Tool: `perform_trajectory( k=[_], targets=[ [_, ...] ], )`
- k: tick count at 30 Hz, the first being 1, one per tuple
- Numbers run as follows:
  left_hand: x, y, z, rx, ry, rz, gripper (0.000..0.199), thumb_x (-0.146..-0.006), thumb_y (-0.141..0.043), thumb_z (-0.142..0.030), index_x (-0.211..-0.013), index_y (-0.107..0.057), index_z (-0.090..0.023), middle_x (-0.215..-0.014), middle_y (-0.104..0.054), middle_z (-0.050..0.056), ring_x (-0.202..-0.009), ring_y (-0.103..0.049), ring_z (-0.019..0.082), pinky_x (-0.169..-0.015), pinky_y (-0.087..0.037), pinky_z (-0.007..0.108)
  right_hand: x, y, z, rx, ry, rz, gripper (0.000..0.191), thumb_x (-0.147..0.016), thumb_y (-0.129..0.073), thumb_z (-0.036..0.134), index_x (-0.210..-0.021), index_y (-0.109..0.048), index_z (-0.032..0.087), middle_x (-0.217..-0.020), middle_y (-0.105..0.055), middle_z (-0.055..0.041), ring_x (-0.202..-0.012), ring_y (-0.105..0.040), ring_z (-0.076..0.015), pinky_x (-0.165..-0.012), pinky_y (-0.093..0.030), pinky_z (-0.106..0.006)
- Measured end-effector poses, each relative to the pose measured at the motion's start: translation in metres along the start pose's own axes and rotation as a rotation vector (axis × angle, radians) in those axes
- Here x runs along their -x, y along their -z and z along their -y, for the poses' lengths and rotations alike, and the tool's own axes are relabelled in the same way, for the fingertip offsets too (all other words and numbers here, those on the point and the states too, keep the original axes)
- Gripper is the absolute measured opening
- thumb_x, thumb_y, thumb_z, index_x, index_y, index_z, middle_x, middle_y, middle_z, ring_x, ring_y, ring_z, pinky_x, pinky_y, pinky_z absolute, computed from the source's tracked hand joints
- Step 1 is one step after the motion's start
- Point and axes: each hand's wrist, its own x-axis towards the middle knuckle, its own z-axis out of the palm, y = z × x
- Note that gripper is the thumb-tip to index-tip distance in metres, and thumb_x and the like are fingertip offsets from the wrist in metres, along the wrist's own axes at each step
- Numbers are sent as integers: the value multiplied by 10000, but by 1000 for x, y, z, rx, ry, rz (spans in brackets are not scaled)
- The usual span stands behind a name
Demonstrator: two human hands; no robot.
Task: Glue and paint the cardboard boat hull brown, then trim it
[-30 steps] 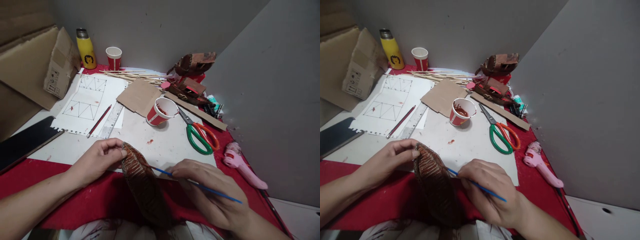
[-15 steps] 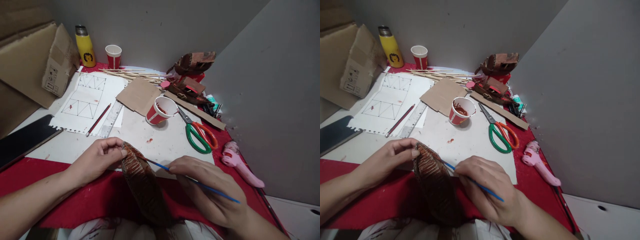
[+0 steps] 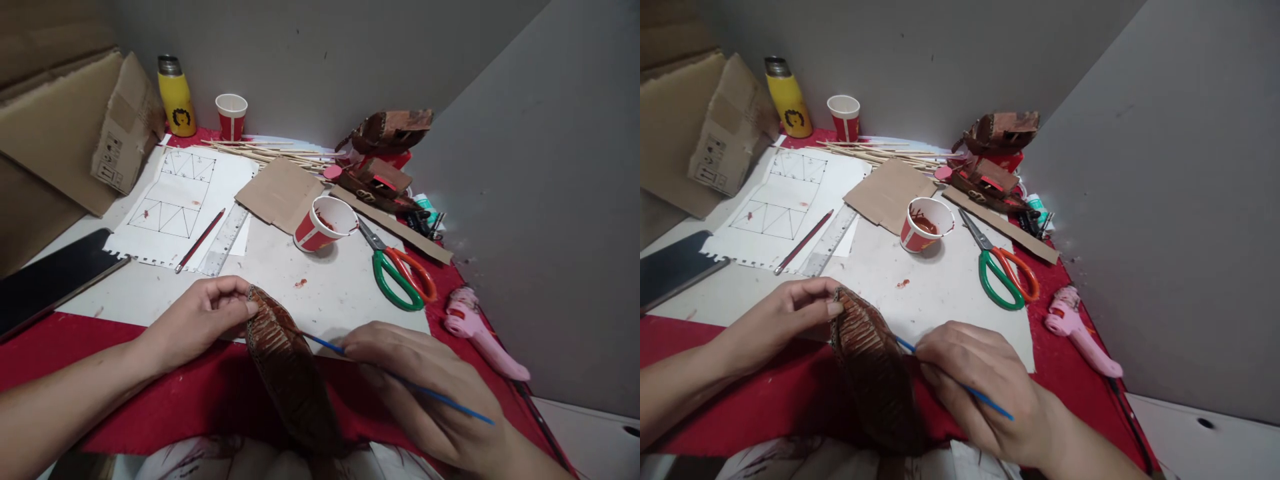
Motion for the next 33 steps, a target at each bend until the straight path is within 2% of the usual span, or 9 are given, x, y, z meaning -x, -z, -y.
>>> perform_trajectory(
  k=[3, 8, 14, 17, 22, 27, 31, 33],
  targets=[
    [0, -1, 0, 10, 4, 4, 284, -763, -760, -404, -827, -616, -167, -757, -674, -6, -699, -623, 139, -712, -471, 274, 1, 3, 2, 41, -37, 31, 270, -859, -462, 12, -1025, -590, 183, -840, -735, -70, -765, -728, -185, -667, -579, -261],
    [1, -1, 0, 3, -11, 10, 263, -773, -753, -388, -816, -618, -167, -759, -670, -10, -691, -604, 127, -707, -458, 267, -2, 4, 2, -9, -2, -10, 334, -856, -483, 5, -1118, -569, 195, -863, -734, -67, -775, -724, -180, -681, -583, -265],
    [1, -1, 1, -4, -10, 12, 272, -775, -758, -397, -823, -621, -167, -746, -663, -14, -680, -600, 123, -695, -455, 261, -1, 6, 1, -20, -6, 35, 269, -857, -462, 7, -1002, -575, 203, -765, -704, -58, -706, -704, -185, -627, -575, -290],
    [0, -1, 2, 1, -12, 19, 272, -780, -762, -395, -843, -630, -166, -778, -682, -5, -675, -603, 116, -690, -456, 251, 1, 5, -1, -62, 7, 4, 284, -861, -495, 12, -1058, -591, 193, -760, -696, -53, -725, -709, -189, -627, -582, -291],
    [0, 1, 4, 34, -24, 40, 251, -787, -767, -372, -871, -647, -168, -736, -654, -24, -689, -619, 123, -713, -470, 257, 5, 2, -4, -50, 24, -130, 335, -855, -537, -1, -1122, -614, 185, -863, -736, -72, -808, -735, -200, -707, -610, -314],
    [-1, 1, 4, 54, -23, 57, 235, -792, -765, -355, -869, -653, -163, -767, -670, -12, -730, -635, 132, -747, -480, 266, 3, 3, -4, -33, 9, 1, 285, -871, -497, 11, -1074, -601, 183, -814, -729, -75, -748, -725, -190, -642, -593, -298],
    [-1, 1, 3, 40, -30, 49, 233, -791, -764, -357, -869, -657, -165, -769, -681, -9, -712, -629, 126, -736, -477, 263, 3, 4, -2, -23, 37, -44, 325, -865, -505, 9, -1121, -591, 191, -859, -741, -73, -791, -732, -195, -684, -606, -297],
    [-2, 0, 3, 37, -30, 40, 232, -788, -764, -357, -869, -658, -168, -784, -693, -2, -712, -633, 129, -737, -477, 268, 4, 3, 2, 3, -1, -47, 303, -870, -510, 23, -1090, -600, 212, -824, -740, -60, -751, -732, -197, -653, -607, -287]
  ],
)
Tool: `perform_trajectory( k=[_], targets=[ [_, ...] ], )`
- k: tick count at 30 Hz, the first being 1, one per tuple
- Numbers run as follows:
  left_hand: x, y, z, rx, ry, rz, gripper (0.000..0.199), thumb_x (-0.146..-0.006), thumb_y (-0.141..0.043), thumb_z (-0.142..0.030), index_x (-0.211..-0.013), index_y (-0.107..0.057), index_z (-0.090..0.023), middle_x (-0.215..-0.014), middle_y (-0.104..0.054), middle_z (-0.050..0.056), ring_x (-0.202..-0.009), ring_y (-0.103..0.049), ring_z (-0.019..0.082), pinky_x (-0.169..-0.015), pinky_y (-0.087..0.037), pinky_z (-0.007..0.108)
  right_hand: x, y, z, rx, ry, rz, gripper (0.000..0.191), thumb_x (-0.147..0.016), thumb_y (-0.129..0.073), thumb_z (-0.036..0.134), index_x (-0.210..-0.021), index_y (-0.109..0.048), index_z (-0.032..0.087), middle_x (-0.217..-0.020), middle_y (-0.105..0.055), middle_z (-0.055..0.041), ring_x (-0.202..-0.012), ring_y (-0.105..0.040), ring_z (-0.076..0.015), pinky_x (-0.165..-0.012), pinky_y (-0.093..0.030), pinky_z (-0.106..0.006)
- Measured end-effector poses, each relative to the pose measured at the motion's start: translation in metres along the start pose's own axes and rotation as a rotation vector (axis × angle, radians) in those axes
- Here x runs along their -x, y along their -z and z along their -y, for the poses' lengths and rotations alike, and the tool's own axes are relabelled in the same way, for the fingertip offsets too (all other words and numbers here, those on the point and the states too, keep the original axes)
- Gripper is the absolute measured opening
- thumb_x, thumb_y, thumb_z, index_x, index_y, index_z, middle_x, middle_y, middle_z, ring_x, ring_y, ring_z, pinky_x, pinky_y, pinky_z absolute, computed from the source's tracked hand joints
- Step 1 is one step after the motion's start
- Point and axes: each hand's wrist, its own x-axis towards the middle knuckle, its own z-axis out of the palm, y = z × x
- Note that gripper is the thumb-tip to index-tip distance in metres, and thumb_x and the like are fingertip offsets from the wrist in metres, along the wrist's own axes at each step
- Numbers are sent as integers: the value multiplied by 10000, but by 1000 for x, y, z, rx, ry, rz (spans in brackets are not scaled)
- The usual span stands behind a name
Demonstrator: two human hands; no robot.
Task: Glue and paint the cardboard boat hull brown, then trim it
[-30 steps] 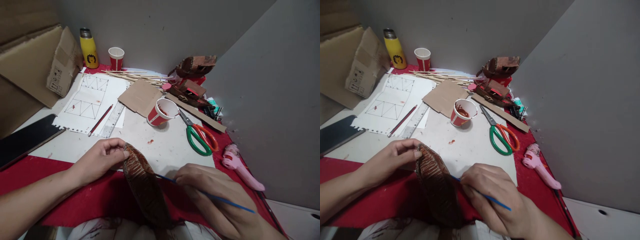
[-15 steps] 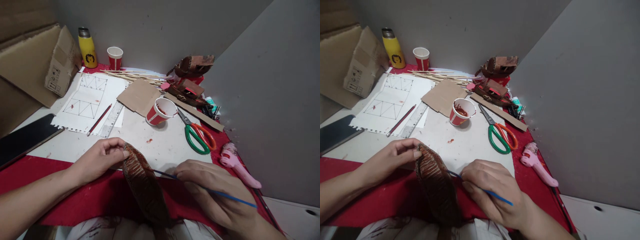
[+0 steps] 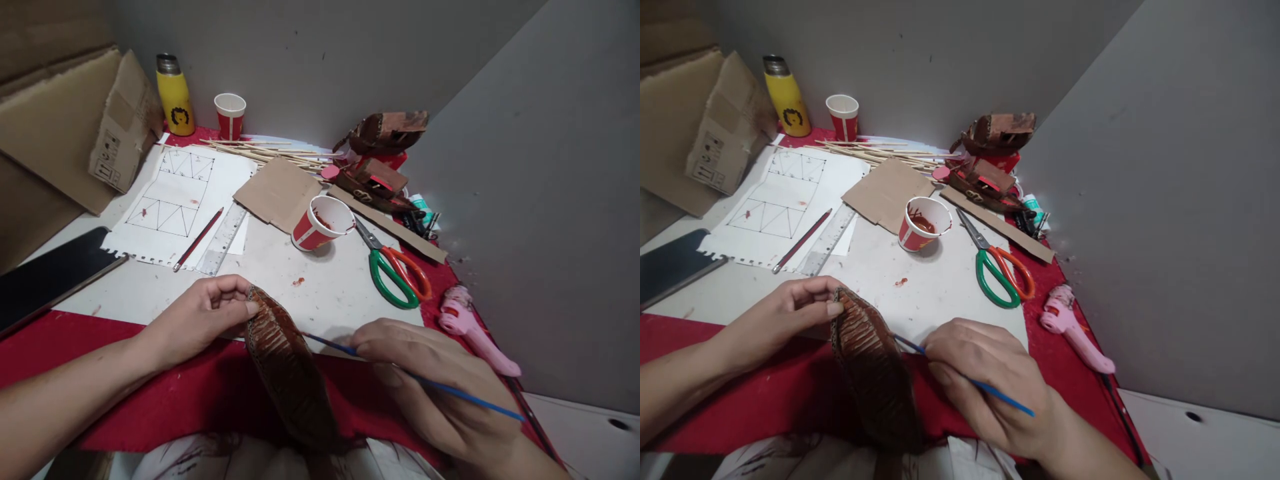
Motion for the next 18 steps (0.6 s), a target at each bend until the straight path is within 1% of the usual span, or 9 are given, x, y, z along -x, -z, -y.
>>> perform_trajectory(
  k=[2, 4, 5, 7, 9, 10, 12, 14, 18],
  targets=[
    [0, 0, 0, 0, 8, -2, 236, -782, -765, -361, -867, -657, -169, -805, -704, 7, -714, -637, 135, -736, -481, 277, 0, -1, 5, 47, -78, -8, 280, -882, -510, 42, -1053, -609, 242, -790, -737, -50, -700, -727, -201, -620, -607, -283],
    [0, 0, 0, -6, 13, -3, 241, -778, -765, -367, -868, -655, -171, -802, -701, 5, -716, -639, 140, -739, -484, 285, -1, -1, 7, 68, -126, -24, 304, -887, -504, 38, -1062, -609, 264, -808, -744, -39, -695, -731, -199, -651, -615, -282],
    [0, 0, 0, -8, 11, -3, 244, -776, -766, -369, -868, -654, -173, -793, -697, 1, -715, -639, 141, -740, -486, 287, -2, -1, 7, 55, -109, -21, 326, -884, -501, 32, -1087, -606, 265, -830, -749, -36, -713, -737, -195, -677, -617, -278],
    [0, 0, 0, -15, 6, -4, 247, -776, -765, -373, -870, -654, -174, -786, -693, -4, -717, -638, 142, -744, -487, 289, -4, 0, 5, 11, -27, -1, 361, -873, -499, 20, -1137, -593, 247, -860, -753, -37, -757, -744, -189, -708, -612, -272],
    [0, 0, -1, -22, 1, -3, 247, -778, -763, -375, -867, -653, -172, -785, -690, -5, -715, -633, 139, -747, -485, 288, -3, 2, 3, -5, 11, 14, 332, -864, -498, 22, -1109, -594, 224, -841, -748, -45, -766, -741, -193, -679, -599, -273],
    [0, 0, -1, -22, 3, -2, 248, -780, -762, -376, -867, -652, -171, -784, -687, -6, -715, -631, 137, -748, -484, 286, -1, 3, 3, 6, -6, 13, 298, -865, -497, 27, -1065, -600, 222, -821, -744, -48, -751, -737, -196, -647, -590, -275],
    [1, -1, -2, -18, 11, -3, 252, -782, -761, -378, -867, -646, -171, -774, -677, -11, -712, -626, 134, -745, -480, 281, 2, 5, 3, 43, -88, 5, 236, -879, -494, 43, -959, -607, 234, -784, -735, -46, -704, -725, -198, -588, -570, -278],
    [1, -1, -3, -21, 16, -9, 254, -780, -759, -380, -864, -644, -171, -775, -677, -9, -708, -623, 135, -736, -478, 280, 4, 5, 5, 45, -141, -23, 208, -898, -500, 67, -907, -614, 242, -767, -731, -40, -672, -717, -194, -565, -565, -276],
    [1, -1, -2, -49, -3, -21, 255, -776, -759, -385, -852, -653, -166, -803, -689, 6, -719, -619, 138, -732, -473, 279, 3, 4, 5, -9, -133, -94, 220, -911, -523, 77, -996, -632, 248, -803, -741, -31, -718, -727, -189, -641, -597, -274]
  ],
)
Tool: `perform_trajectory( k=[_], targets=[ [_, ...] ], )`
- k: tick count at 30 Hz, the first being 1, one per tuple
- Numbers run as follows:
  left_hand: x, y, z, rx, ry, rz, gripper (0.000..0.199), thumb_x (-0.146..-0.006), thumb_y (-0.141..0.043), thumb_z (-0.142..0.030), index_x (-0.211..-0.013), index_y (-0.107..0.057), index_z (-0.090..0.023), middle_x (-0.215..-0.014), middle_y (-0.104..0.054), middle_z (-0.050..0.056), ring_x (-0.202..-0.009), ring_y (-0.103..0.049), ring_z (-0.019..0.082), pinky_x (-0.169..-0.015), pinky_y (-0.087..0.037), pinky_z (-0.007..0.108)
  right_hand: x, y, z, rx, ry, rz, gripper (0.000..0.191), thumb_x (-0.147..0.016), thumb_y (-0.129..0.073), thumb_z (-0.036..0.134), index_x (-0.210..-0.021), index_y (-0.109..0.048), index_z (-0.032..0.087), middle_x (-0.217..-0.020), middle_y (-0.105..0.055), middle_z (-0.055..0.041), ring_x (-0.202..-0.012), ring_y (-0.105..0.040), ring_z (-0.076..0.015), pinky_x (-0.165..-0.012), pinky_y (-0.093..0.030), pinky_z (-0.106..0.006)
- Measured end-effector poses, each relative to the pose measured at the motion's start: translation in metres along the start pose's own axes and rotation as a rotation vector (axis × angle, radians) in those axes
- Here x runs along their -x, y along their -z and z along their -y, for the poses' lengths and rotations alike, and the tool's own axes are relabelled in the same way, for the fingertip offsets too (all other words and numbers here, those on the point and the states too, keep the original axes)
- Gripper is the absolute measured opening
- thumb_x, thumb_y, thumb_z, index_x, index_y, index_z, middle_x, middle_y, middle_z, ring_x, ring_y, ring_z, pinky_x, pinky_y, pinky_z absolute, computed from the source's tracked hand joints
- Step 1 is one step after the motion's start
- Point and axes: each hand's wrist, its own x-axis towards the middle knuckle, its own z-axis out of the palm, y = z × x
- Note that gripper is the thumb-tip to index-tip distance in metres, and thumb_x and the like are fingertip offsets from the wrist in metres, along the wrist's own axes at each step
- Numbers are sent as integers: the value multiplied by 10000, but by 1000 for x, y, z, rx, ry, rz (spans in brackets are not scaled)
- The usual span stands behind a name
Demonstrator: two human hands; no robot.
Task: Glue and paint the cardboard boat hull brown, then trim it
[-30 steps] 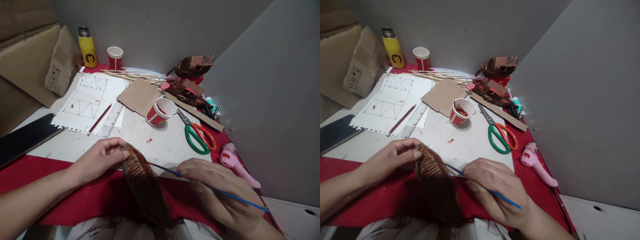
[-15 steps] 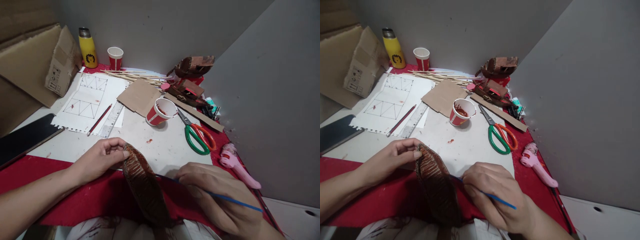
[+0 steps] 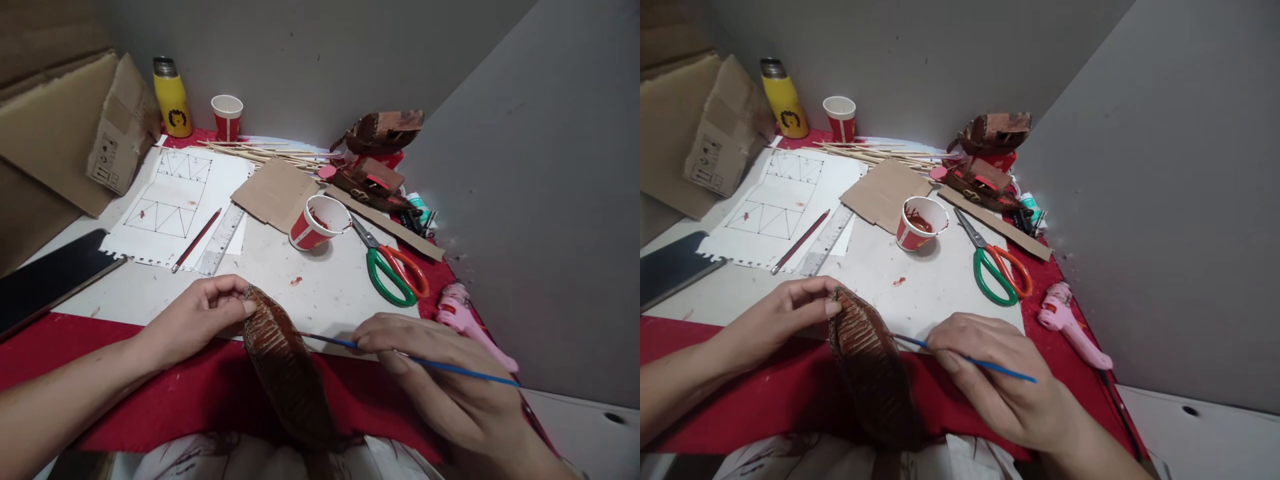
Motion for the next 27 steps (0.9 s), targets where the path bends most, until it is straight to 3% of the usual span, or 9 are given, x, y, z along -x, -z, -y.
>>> perform_trajectory(
  k=[5, 10, 14, 18, 22, 27],
  targets=[
    [-1, 2, 3, -12, -12, 3, 259, -786, -763, -386, -867, -654, -166, -814, -684, 3, -735, -612, 128, -747, -468, 269, -1, 0, 2, 74, -57, 56, 177, -965, -480, 135, -937, -616, 245, -775, -724, -35, -678, -709, -187, -606, -581, -280],
    [-1, 4, 2, -37, -34, 32, 229, -830, -729, -376, -869, -658, -162, -841, -686, 14, -774, -614, 134, -766, -465, 268, -3, 2, -2, 16, 53, 43, 232, -940, -486, 63, -1045, -584, 246, -818, -723, -24, -733, -708, -163, -673, -579, -255],
    [-1, 4, 2, -37, -29, 25, 231, -830, -734, -375, -873, -658, -162, -838, -686, 13, -761, -613, 131, -758, -466, 266, -1, 7, -1, 14, 3, 127, 193, -942, -458, 88, -918, -585, 232, -734, -689, -17, -629, -667, -156, -581, -537, -264],
    [-1, 5, 2, -25, -36, 37, 218, -836, -734, -369, -883, -668, -166, -847, -689, 9, -774, -619, 128, -767, -468, 257, -3, 10, -2, -13, 1, 82, 202, -961, -453, 87, -982, -591, 234, -781, -695, -24, -699, -681, -161, -647, -548, -266],
    [0, 5, 0, -45, -34, 26, 232, -827, -747, -381, -909, -682, -173, -872, -699, 6, -780, -624, 128, -766, -477, 244, -6, 11, -9, -120, 78, 240, 206, -978, -400, 96, -962, -575, 204, -733, -651, -30, -658, -646, -152, -583, -518, -259],
    [-2, 7, 2, -109, -73, -71, 269, -795, -785, -363, -979, -699, -187, -872, -704, 7, -817, -643, 143, -776, -494, 238, -5, 3, -12, -206, 69, 45, 197, -940, -499, 55, -1028, -595, 203, -808, -694, -35, -761, -682, -154, -674, -538, -258]
  ],
)
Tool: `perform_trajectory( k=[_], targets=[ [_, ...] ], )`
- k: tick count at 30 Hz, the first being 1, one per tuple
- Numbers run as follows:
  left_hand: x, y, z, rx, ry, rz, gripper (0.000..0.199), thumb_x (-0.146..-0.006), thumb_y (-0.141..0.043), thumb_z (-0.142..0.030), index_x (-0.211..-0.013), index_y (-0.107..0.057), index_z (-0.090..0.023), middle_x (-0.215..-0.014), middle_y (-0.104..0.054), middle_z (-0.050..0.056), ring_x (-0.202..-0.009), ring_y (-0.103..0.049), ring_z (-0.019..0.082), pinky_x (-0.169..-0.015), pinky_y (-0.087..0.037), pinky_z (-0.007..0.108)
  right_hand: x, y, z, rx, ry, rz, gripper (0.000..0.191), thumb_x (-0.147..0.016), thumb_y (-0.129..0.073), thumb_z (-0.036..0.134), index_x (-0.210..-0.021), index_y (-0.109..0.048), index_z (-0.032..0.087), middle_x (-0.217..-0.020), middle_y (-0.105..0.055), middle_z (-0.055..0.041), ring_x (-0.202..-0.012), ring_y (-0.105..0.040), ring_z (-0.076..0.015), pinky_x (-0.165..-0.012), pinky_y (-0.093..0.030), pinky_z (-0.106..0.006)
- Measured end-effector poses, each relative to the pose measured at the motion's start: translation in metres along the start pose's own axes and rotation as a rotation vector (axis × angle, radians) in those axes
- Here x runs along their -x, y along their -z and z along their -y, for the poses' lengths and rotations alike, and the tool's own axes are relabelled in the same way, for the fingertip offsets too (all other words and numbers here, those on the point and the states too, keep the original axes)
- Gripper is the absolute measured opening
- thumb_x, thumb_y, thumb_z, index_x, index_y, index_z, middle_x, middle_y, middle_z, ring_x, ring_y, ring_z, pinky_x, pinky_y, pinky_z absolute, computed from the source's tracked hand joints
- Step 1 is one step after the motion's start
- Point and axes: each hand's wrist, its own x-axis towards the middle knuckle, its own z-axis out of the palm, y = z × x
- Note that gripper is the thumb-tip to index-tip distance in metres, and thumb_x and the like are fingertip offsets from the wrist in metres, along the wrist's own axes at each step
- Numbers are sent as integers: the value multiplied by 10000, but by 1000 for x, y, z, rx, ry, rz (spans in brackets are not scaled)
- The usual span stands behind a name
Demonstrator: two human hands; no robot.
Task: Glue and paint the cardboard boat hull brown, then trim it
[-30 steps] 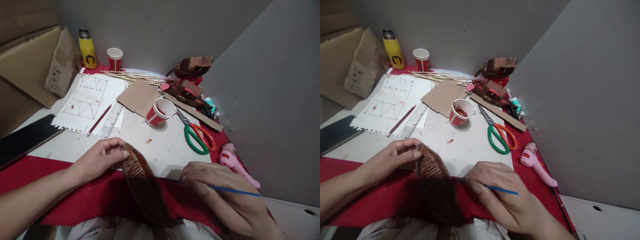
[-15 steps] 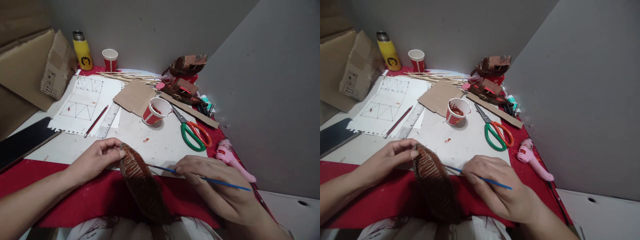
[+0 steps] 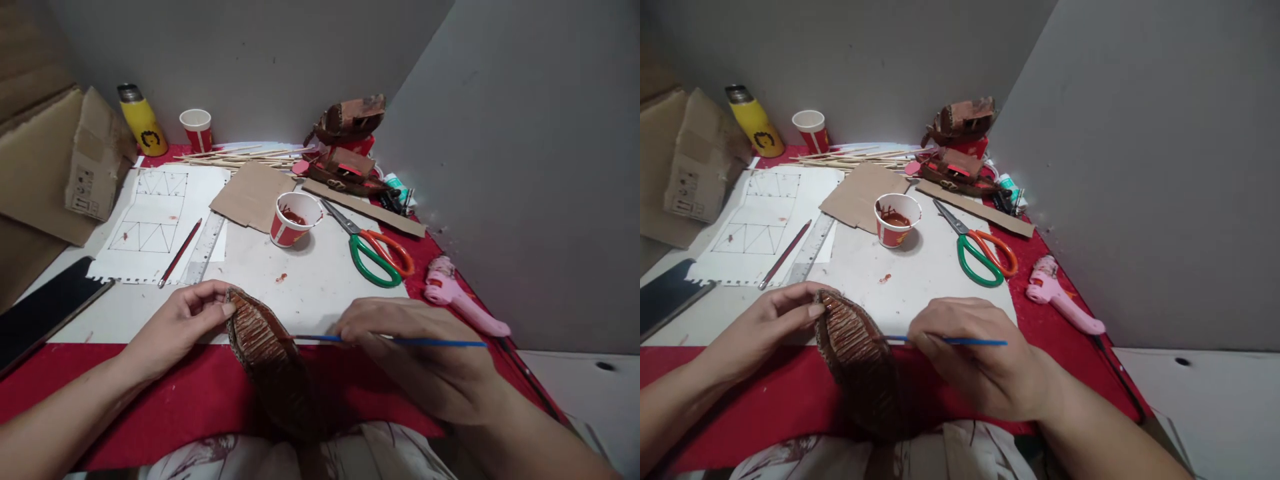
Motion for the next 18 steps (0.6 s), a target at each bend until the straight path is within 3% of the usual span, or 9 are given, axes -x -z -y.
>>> perform_trajectory(
  k=[6, 11, 14, 18],
  targets=[
    [-4, -1, 1, 49, -55, -46, 207, -770, -822, -294, -905, -704, -191, -808, -729, -10, -711, -634, 89, -669, -481, 162, -9, -19, -11, -135, 82, -49, 260, -905, -538, 10, -1122, -626, 122, -910, -737, -100, -844, -681, -154, -740, -553, -266],
    [-5, -1, 0, 35, -32, -49, 181, -799, -803, -286, -924, -708, -196, -820, -754, -5, -740, -658, 87, -699, -496, 149, -10, -28, -17, -107, 107, -73, 260, -920, -547, 42, -1161, -614, 114, -1020, -750, -128, -941, -683, -163, -834, -553, -291],
    [-5, 1, 0, 22, -16, -58, 186, -810, -794, -292, -953, -711, -206, -833, -758, -6, -785, -671, 92, -744, -506, 155, -8, -32, -16, -131, 110, -30, 260, -926, -533, 46, -1171, -594, 107, -1074, -738, -143, -991, -673, -170, -869, -542, -297],
    [-6, 2, 0, 13, -9, -66, 199, -804, -801, -297, -956, -708, -210, -812, -748, -15, -761, -663, 80, -731, -502, 143, -6, -30, -8, -144, 89, 84, 250, -927, -505, 52, -1161, -579, 99, -992, -721, -131, -865, -645, -155, -794, -537, -274]
  ],
)
